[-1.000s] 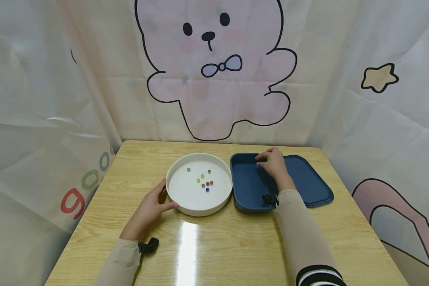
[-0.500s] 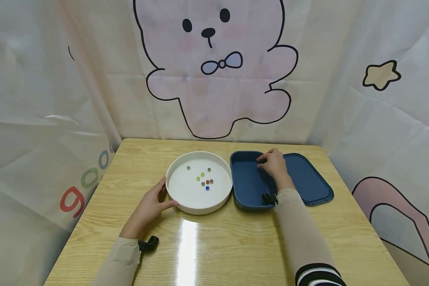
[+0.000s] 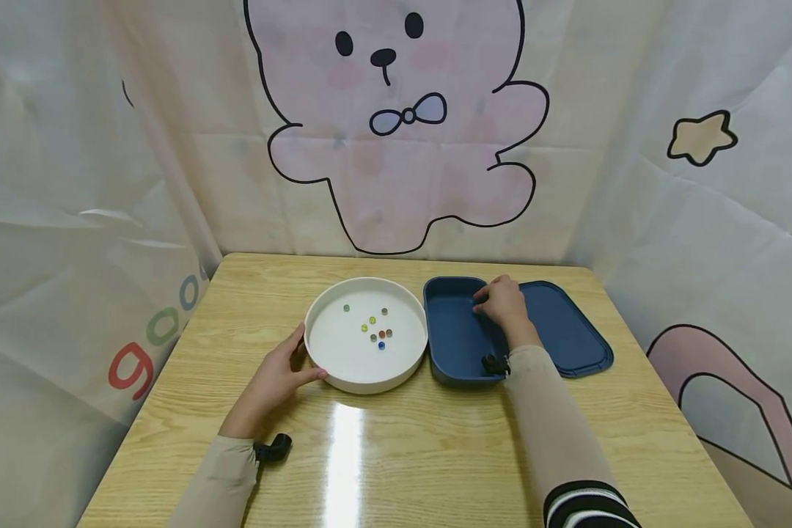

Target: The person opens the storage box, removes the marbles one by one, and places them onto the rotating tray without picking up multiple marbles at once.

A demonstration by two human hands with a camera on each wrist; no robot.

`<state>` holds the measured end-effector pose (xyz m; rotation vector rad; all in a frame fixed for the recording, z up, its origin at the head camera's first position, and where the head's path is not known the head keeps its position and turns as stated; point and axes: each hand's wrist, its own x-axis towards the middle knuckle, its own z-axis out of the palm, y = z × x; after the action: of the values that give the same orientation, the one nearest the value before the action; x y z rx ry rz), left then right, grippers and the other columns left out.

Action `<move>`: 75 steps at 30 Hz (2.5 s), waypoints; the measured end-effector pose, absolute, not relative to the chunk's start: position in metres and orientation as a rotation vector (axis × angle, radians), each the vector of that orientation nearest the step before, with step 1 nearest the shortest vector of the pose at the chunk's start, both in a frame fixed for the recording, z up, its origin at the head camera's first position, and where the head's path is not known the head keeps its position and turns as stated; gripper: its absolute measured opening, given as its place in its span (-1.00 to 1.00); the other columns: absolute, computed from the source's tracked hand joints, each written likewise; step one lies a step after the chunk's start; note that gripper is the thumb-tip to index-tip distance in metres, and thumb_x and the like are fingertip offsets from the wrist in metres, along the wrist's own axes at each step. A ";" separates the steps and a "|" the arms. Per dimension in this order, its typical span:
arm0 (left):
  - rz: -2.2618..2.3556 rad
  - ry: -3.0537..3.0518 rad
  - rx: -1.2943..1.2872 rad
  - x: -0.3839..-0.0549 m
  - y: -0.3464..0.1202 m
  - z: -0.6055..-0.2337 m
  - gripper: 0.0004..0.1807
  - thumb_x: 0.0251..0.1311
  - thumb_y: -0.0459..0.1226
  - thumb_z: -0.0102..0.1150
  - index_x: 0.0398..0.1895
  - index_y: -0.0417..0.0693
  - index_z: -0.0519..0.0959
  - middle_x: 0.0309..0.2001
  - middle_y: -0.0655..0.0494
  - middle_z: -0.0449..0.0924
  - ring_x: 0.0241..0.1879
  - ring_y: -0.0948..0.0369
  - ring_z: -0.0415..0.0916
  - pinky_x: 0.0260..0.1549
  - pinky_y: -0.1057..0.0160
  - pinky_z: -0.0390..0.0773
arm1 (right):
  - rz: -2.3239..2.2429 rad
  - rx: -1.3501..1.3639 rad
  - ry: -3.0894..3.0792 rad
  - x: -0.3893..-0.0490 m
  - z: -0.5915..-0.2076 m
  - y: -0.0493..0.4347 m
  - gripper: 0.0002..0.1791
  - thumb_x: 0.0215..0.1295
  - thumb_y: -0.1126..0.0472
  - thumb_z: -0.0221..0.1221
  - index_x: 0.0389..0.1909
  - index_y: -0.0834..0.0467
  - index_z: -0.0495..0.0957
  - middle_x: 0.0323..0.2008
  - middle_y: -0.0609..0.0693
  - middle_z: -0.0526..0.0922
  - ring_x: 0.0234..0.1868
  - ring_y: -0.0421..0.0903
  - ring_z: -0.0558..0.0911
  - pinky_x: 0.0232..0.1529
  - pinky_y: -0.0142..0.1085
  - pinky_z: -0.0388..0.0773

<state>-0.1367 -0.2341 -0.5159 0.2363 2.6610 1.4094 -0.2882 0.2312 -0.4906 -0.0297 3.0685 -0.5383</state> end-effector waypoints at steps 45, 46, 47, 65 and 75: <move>1.408 2.688 0.271 -0.136 -0.235 -0.518 0.28 0.07 0.11 0.52 0.67 -0.11 -0.11 0.63 -0.06 -0.03 0.61 -0.08 -0.06 0.53 -0.18 0.07 | -1.328 -0.489 3.013 -0.276 -0.430 0.170 -0.78 0.32 0.09 0.40 -0.10 0.11 0.79 -0.06 0.10 0.40 -0.04 0.11 0.37 0.00 -0.06 0.34; 1.415 2.684 0.274 -0.137 -0.234 -0.518 0.28 0.08 0.10 0.52 0.67 -0.11 -0.11 0.63 -0.05 -0.04 0.61 -0.06 -0.06 0.53 -0.17 0.07 | -1.343 -0.504 3.005 -0.275 -0.429 0.167 -0.78 0.32 0.09 0.40 -0.11 0.11 0.79 -0.06 0.09 0.40 -0.04 0.11 0.37 0.01 -0.06 0.35; 1.417 2.683 0.274 -0.137 -0.234 -0.518 0.28 0.07 0.10 0.52 0.67 -0.11 -0.11 0.63 -0.05 -0.03 0.61 -0.06 -0.06 0.53 -0.16 0.07 | -1.356 -0.515 2.996 -0.273 -0.428 0.163 -0.78 0.31 0.09 0.40 -0.11 0.11 0.79 -0.07 0.09 0.40 -0.03 0.11 0.37 0.01 -0.06 0.35; 1.426 2.676 0.277 -0.134 -0.232 -0.517 0.30 0.04 0.11 0.53 0.67 -0.11 -0.10 0.63 -0.05 -0.04 0.61 -0.06 -0.05 0.52 -0.16 0.10 | -1.279 -0.480 2.947 -0.255 -0.423 0.091 -0.81 0.28 0.06 0.43 -0.15 0.04 0.79 -0.06 0.00 0.35 -0.01 0.01 0.28 -0.01 -0.08 0.33; 1.410 2.706 0.282 -0.135 -0.234 -0.514 0.32 0.01 0.17 0.51 0.66 -0.14 -0.09 0.62 -0.11 -0.01 0.60 -0.10 -0.03 0.52 -0.17 0.11 | -1.328 -0.355 2.891 -0.251 -0.444 0.061 -0.84 0.26 0.09 0.45 -0.16 -0.01 0.79 -0.03 -0.03 0.43 0.02 -0.01 0.40 0.02 -0.08 0.44</move>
<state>-0.1349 -0.2336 -0.5142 0.2815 2.7059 1.4104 -0.2509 0.0608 -0.4442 -0.3555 2.8915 -1.3275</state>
